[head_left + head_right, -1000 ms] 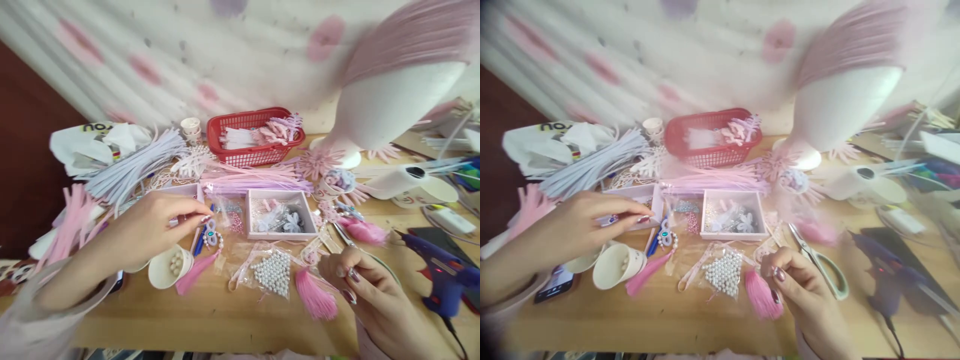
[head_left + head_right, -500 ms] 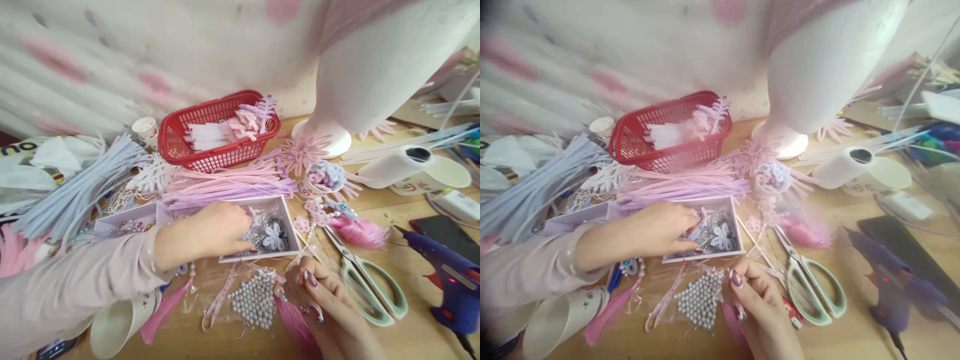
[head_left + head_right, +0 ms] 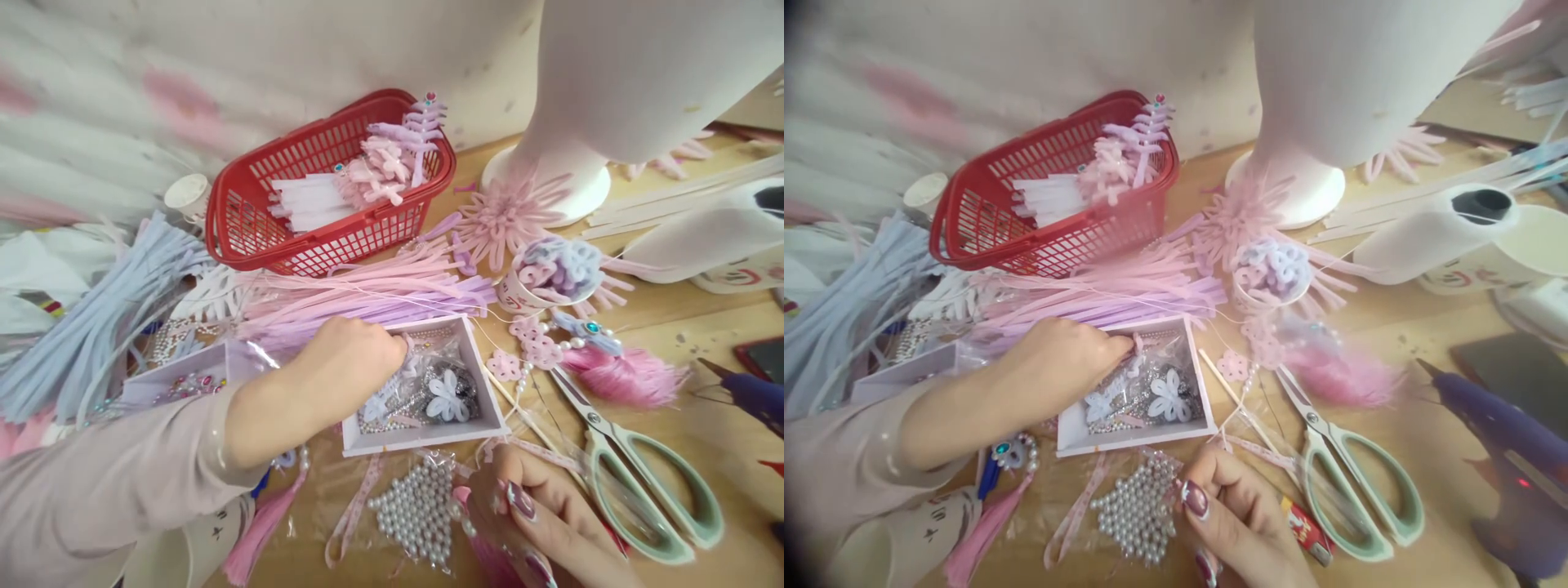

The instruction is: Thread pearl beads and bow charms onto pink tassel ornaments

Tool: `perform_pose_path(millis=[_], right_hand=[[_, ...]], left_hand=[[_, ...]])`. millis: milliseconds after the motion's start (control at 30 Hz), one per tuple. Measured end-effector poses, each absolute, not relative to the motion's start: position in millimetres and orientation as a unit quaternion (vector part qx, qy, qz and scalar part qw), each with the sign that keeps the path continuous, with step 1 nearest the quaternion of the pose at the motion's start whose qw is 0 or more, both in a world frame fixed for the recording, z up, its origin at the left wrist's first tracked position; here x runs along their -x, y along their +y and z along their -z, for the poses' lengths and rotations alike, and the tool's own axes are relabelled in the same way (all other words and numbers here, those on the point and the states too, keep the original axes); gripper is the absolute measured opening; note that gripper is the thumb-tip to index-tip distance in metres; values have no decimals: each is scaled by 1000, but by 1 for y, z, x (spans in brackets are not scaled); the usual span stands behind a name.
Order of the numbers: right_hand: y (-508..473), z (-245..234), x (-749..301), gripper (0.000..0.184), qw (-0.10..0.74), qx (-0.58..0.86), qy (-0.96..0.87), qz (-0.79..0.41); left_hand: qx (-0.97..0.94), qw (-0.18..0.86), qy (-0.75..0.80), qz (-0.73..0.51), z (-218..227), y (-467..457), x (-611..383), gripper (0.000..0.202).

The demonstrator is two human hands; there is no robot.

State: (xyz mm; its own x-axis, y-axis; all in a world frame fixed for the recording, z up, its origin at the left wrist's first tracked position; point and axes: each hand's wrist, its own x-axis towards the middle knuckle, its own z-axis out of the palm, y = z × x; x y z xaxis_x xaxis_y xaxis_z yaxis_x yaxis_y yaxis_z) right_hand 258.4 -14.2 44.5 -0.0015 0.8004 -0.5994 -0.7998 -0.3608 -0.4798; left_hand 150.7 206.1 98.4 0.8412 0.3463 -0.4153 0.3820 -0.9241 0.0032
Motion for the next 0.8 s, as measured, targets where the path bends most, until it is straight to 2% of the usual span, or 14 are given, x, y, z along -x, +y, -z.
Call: perform_pose_path(millis=[100, 233, 433, 633, 800], right_hand=[[-14, -47, -259, 36, 574, 428, -3, -698], [-12, -52, -258, 34, 594, 412, -20, -691], [-15, -50, -257, 30, 612, 390, -49, -687], [-18, -51, -268, 38, 649, 410, -76, -636], [-28, -54, -275, 34, 672, 411, -72, -612]], left_hand=[[-968, 52, 184, 163, -85, 205, -151, 32], [-974, 71, 187, 111, -77, 205, -148, 31], [-973, 58, 187, 123, -78, 203, -149, 27], [-972, 57, 203, 105, -77, 203, -148, 29], [-968, 60, 223, 100, -85, 198, -149, 27]])
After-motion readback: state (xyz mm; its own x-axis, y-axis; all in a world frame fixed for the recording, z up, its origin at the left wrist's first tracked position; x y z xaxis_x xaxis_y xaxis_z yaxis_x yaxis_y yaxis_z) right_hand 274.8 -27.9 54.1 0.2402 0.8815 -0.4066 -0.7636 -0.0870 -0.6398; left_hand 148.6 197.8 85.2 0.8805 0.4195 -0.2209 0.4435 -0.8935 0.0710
